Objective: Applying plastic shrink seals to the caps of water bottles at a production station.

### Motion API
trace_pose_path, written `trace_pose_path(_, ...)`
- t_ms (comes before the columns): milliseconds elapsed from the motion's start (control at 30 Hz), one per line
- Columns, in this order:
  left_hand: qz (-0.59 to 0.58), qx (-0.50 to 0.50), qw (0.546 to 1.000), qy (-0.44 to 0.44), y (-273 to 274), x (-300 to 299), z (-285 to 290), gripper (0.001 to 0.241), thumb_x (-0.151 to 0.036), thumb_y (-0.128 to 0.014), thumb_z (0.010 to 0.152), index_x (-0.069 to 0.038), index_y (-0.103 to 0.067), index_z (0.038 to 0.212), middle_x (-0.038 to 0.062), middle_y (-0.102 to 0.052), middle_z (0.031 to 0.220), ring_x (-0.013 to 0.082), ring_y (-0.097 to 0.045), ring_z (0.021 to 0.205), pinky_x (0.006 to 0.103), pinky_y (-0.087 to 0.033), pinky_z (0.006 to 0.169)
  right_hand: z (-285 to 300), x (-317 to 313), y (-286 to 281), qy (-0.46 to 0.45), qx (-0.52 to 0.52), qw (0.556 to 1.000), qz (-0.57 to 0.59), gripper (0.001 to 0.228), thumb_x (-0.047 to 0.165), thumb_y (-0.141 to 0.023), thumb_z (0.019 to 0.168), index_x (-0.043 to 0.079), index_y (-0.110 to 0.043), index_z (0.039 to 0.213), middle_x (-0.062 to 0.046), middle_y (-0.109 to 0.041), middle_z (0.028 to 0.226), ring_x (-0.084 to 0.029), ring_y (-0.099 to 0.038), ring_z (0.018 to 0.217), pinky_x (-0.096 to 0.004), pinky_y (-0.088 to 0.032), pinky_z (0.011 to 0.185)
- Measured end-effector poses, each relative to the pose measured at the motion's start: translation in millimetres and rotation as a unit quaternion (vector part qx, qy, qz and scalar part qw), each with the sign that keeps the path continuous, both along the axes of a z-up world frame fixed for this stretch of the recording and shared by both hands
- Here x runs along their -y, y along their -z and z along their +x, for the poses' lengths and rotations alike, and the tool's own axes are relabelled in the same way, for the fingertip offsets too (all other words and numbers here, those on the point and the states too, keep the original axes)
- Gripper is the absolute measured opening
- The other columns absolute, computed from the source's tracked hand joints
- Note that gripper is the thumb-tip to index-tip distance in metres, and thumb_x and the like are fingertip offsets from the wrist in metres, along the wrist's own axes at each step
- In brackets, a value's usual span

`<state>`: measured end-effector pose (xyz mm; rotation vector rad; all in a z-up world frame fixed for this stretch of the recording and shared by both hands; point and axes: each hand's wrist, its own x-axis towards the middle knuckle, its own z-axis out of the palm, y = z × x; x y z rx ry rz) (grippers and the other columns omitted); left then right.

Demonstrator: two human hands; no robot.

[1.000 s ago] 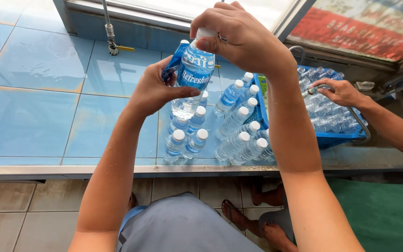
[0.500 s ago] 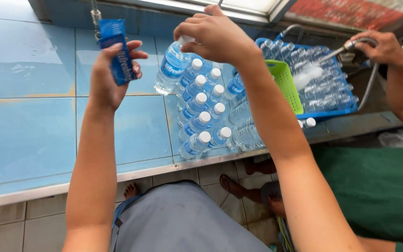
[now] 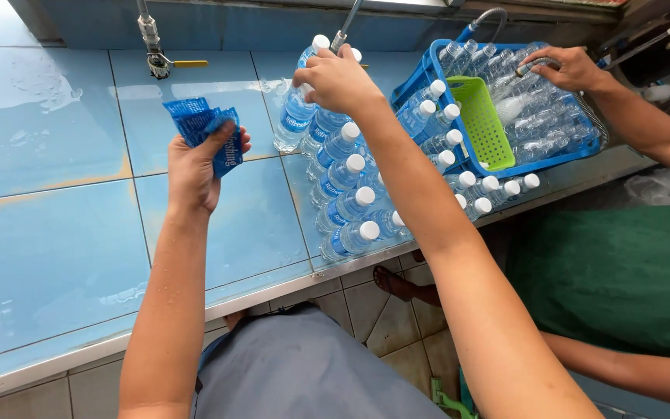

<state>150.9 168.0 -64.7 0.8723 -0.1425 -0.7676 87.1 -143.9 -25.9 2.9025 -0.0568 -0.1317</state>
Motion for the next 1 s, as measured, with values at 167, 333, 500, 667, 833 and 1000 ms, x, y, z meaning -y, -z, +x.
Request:
trace_pose_path(167, -0.032, -0.009, 0.999, -0.006, 12, 45, -5, 0.023, -0.011, -0.093, 0.087, -0.008, -0.076, 0.102, 0.006, -0.079, 0.099, 0.0274, -0.080, 0.094, 0.0442, -0.075, 0.090, -35, -65, -53, -0.002, 0.118, 0.948, 0.294, 0.033, 0.037, -0.076, 0.111, 0.013, -0.068, 0.132, -0.011, -0.071, 0.128, -0.028, -0.067, 0.111, -0.043, -0.055, 0.090)
trace_pose_path(333, -0.112, -0.030, 0.992, 0.044, -12, 102, -45, 0.018, -0.017, -0.092, 0.092, -0.017, -0.074, 0.089, -0.004, -0.075, 0.088, 0.0147, -0.073, 0.088, 0.0316, -0.058, 0.086, -80, -85, -41, 0.024, 0.233, 0.786, 0.572, 0.038, 0.031, -0.086, 0.101, 0.018, -0.052, 0.091, 0.004, -0.047, 0.086, -0.010, -0.041, 0.075, -0.027, -0.041, 0.064)
trace_pose_path(500, -0.147, -0.019, 0.969, 0.197, -43, 126, -84, 0.053, -0.039, -0.092, 0.087, -0.010, -0.067, 0.124, 0.006, -0.076, 0.120, 0.0231, -0.075, 0.115, 0.0387, -0.062, 0.107, -159, -46, -68, 0.027, 0.232, 0.724, 0.649, 0.031, 0.018, -0.081, 0.106, 0.017, -0.051, 0.096, 0.003, -0.048, 0.089, -0.011, -0.051, 0.082, -0.029, -0.052, 0.075)
trace_pose_path(667, -0.061, -0.043, 0.979, 0.190, -56, 142, -99, 0.052, -0.045, -0.071, 0.100, -0.003, -0.075, 0.129, 0.000, -0.067, 0.090, 0.0109, -0.067, 0.083, 0.0271, -0.059, 0.080, -257, -4, -100, 0.157, 0.218, 0.828, 0.493, 0.029, 0.002, -0.074, 0.109, 0.014, -0.048, 0.105, -0.007, -0.064, 0.092, -0.020, -0.072, 0.097, -0.038, -0.067, 0.095)
trace_pose_path(833, -0.008, 0.082, 0.980, 0.181, -68, 154, -124, 0.046, -0.040, -0.055, 0.111, -0.004, -0.077, 0.130, 0.005, -0.077, 0.097, 0.0188, -0.080, 0.090, 0.0321, -0.069, 0.080, -299, 43, -82, 0.311, 0.085, 0.896, 0.305, 0.026, 0.024, -0.058, 0.114, 0.023, -0.080, 0.126, -0.004, -0.082, 0.124, -0.026, -0.075, 0.103, -0.047, -0.057, 0.085)
trace_pose_path(1000, -0.006, 0.129, 0.975, 0.183, -67, 166, -147, 0.041, -0.043, -0.061, 0.111, -0.007, -0.075, 0.122, 0.001, -0.068, 0.090, 0.0124, -0.066, 0.076, 0.0265, -0.057, 0.073, -292, 74, -24, 0.284, 0.073, 0.925, 0.242, 0.018, 0.018, -0.065, 0.109, 0.017, -0.083, 0.115, -0.004, -0.081, 0.118, -0.030, -0.073, 0.109, -0.056, -0.053, 0.099)
